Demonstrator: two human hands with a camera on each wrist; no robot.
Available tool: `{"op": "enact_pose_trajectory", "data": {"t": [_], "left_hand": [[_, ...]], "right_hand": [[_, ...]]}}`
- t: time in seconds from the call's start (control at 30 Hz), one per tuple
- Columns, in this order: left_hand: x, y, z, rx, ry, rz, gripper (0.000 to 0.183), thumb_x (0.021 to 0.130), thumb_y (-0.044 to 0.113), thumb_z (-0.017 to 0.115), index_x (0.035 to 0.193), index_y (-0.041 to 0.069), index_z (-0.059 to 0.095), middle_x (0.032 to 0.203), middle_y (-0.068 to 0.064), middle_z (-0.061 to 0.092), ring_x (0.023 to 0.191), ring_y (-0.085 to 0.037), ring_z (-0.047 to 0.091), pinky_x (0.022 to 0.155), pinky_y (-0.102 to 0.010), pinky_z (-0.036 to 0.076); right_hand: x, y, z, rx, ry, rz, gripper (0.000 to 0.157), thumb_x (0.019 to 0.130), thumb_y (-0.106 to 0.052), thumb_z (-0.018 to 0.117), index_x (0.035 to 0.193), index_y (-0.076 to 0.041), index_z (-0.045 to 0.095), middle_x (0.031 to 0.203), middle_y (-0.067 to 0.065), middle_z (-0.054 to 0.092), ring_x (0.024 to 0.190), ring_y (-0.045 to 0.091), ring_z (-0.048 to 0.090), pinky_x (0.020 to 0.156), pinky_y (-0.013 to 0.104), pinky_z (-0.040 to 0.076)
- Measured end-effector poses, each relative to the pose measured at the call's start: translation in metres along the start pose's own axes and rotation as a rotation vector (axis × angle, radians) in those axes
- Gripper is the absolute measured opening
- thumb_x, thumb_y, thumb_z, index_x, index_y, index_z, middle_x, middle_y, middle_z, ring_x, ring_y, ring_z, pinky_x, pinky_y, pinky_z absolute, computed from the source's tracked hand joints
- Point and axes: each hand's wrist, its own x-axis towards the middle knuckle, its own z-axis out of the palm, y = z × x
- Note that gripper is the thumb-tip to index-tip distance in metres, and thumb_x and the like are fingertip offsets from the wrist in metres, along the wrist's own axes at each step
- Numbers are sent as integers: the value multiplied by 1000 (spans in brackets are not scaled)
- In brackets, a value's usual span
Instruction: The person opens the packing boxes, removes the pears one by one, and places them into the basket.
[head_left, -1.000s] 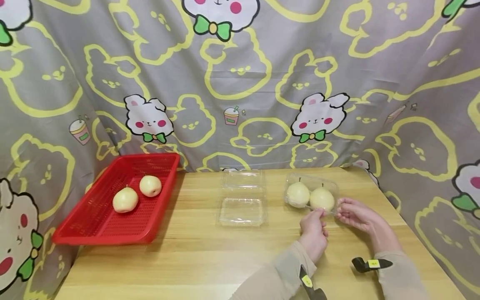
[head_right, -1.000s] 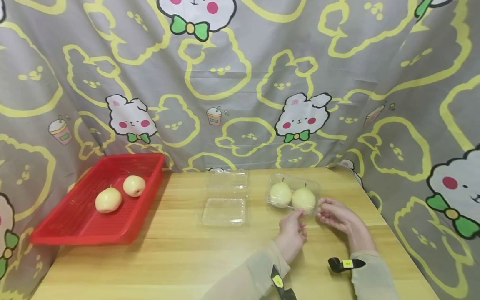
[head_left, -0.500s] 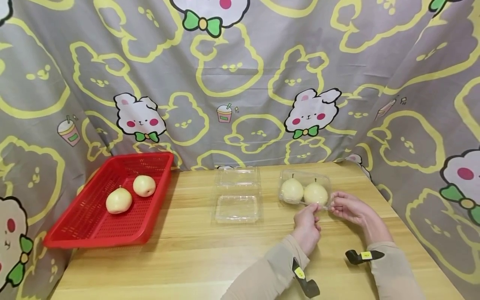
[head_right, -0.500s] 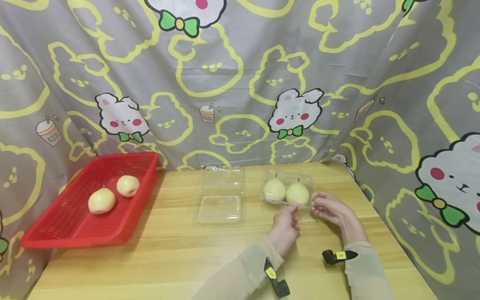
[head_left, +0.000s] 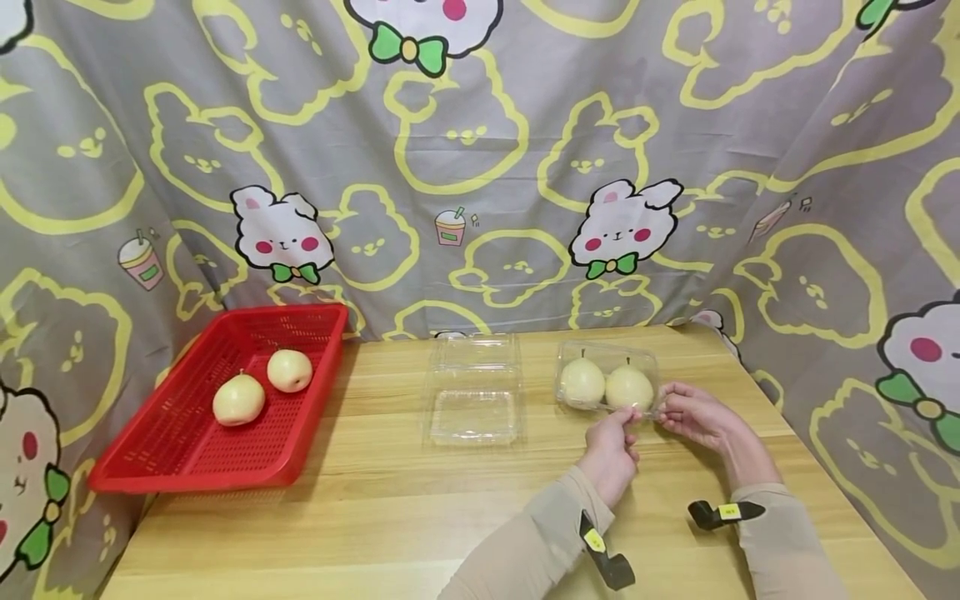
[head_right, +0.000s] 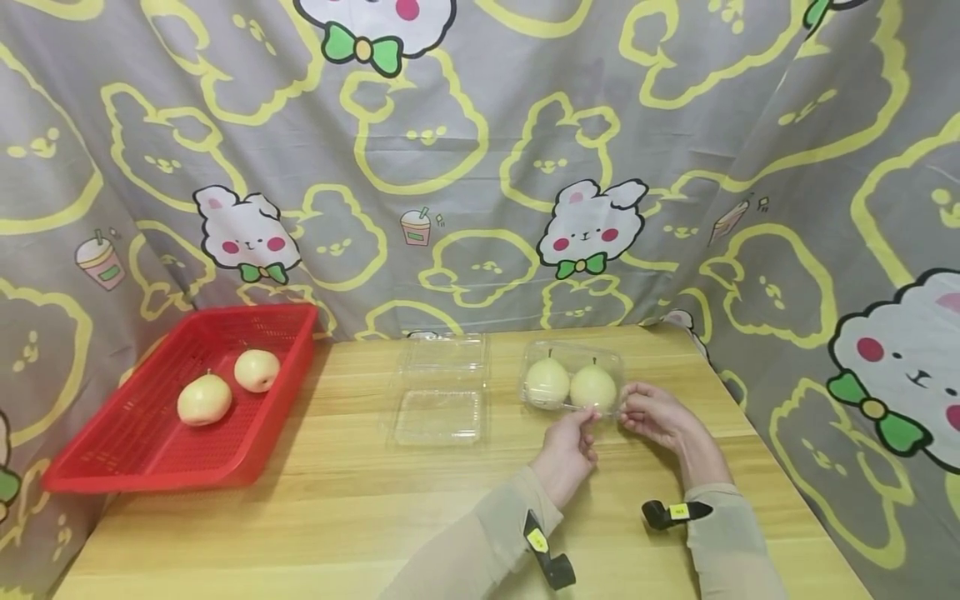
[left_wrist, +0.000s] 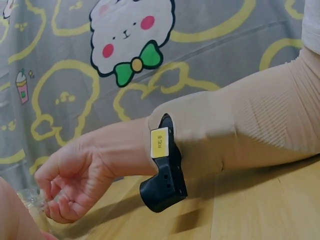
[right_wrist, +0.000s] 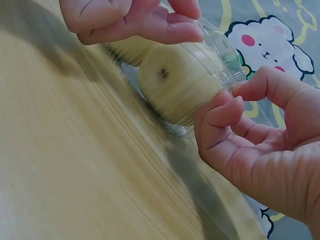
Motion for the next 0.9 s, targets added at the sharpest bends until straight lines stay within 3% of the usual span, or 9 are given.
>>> {"op": "enact_pose_trajectory", "data": {"t": [0.13,0.37,0.47,0.53,0.67,0.9], "left_hand": [[0,-4,-2,21,7,5,9,85,16,67,84,10,74,79,5,70,61,-6,39,53,-18,27],[-2,-18,-13,104,66,128,8,84,14,68,84,8,74,79,0,69,63,-10,44,50,-17,26],[-3,-19,-16,105,82,177,7,82,12,68,82,6,73,79,-2,69,67,-13,49,58,-23,34],[-4,-18,-16,96,84,199,6,81,9,68,81,6,73,81,-3,70,76,-17,53,70,-30,41],[-4,-13,-14,83,102,224,4,77,8,68,78,6,71,83,-2,69,91,-22,58,92,-43,40],[-4,-2,4,7,75,247,3,76,5,68,77,4,71,77,-4,71,89,-21,62,96,-43,42]], "right_hand": [[-3,4,-1,8,-3,10,27,94,10,35,97,-10,52,82,-1,62,75,9,61,70,19,54],[-14,15,0,88,-58,41,25,98,7,36,103,-12,52,90,4,69,86,15,69,80,25,58],[-14,17,3,128,-76,28,26,99,7,35,104,-12,53,91,6,70,88,17,70,82,26,58],[-11,17,5,132,-72,31,27,99,8,34,103,-11,53,91,7,70,88,17,71,82,26,58],[-4,15,9,91,-33,38,25,97,9,38,104,-11,51,88,6,69,84,15,70,80,24,58],[3,10,7,2,12,7,26,95,11,39,106,-10,48,87,4,66,80,14,68,77,23,58]]}}
